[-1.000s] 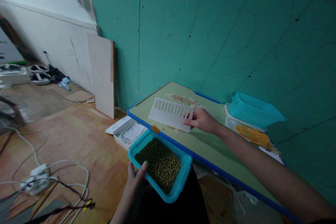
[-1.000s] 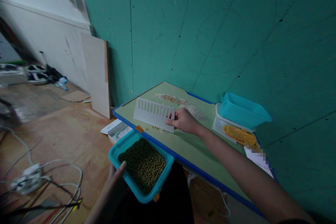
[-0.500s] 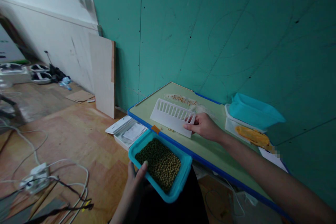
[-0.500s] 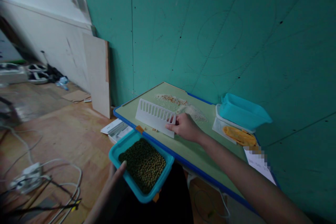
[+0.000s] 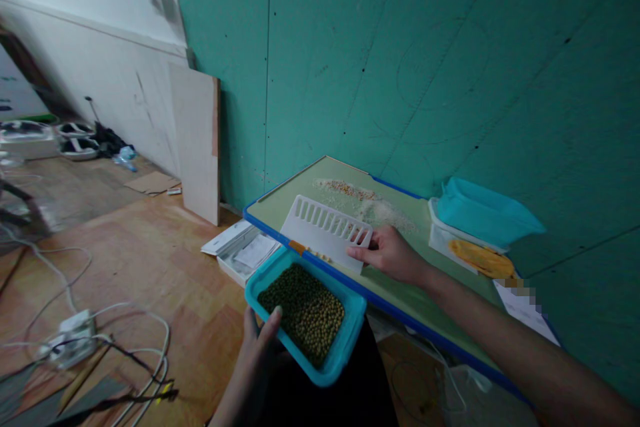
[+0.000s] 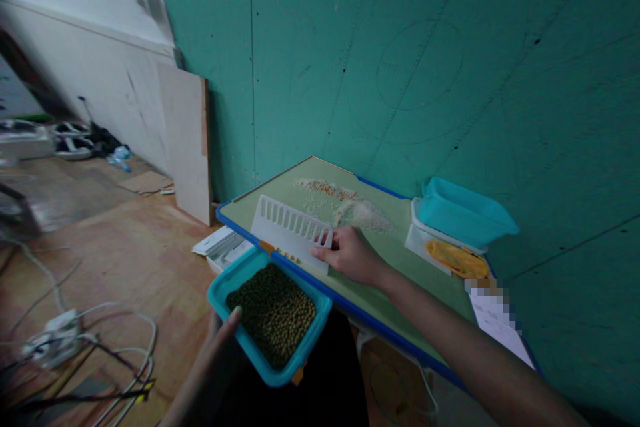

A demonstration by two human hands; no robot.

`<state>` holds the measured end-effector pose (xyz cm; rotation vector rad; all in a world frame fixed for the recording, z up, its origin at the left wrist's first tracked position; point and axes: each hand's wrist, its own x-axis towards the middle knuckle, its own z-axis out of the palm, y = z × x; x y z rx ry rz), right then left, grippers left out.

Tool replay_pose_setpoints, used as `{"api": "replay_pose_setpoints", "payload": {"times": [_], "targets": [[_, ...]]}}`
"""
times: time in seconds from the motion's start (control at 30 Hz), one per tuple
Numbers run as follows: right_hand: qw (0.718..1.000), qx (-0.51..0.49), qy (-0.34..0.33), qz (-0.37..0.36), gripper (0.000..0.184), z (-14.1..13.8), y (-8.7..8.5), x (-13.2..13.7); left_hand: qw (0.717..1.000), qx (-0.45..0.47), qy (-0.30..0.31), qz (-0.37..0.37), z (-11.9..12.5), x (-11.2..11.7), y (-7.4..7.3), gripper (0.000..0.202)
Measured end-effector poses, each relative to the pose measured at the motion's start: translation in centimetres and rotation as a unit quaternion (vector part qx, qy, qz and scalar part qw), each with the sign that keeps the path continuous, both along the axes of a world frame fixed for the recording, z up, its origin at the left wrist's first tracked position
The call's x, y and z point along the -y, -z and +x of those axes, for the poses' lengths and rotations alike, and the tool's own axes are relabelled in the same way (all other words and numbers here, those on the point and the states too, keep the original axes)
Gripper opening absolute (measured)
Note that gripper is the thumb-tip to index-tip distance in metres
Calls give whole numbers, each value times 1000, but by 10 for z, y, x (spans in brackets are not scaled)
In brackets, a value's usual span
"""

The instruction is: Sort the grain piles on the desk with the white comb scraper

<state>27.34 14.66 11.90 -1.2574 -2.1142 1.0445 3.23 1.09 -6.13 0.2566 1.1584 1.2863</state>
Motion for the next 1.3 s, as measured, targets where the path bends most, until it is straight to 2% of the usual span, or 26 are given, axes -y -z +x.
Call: {"api": "replay_pose_setpoints", "payload": {"times": [0.23,0.33,0.47,0.53,0.67,1.1,1.3], "targets": [[1000,-6,-11,1,20,9,-2,16,1000,-1,3,9,0,1,-1,117],[999,-19,22,30,26,20,-6,9,1000,0,-2,-1,1,0,-2,116],[994,-22,80,73,38,40,-6,-14,1000,7,-6,3,1,0,-3,117],[994,-16,88,62,41,46,-4,-24,1000,13,-6,6,1,0,-3,115],[997,-21,62,27,44,50,2,-32,1000,20,-2,6,0,0,-2,113],[995,-62,34,-73,54,43,4,-28,1000,9,-2,14,-1,0,-1,117],[996,-54,27,-71,54,40,3,-27,1000,14,-4,11,-2,1,-2,114]]}}
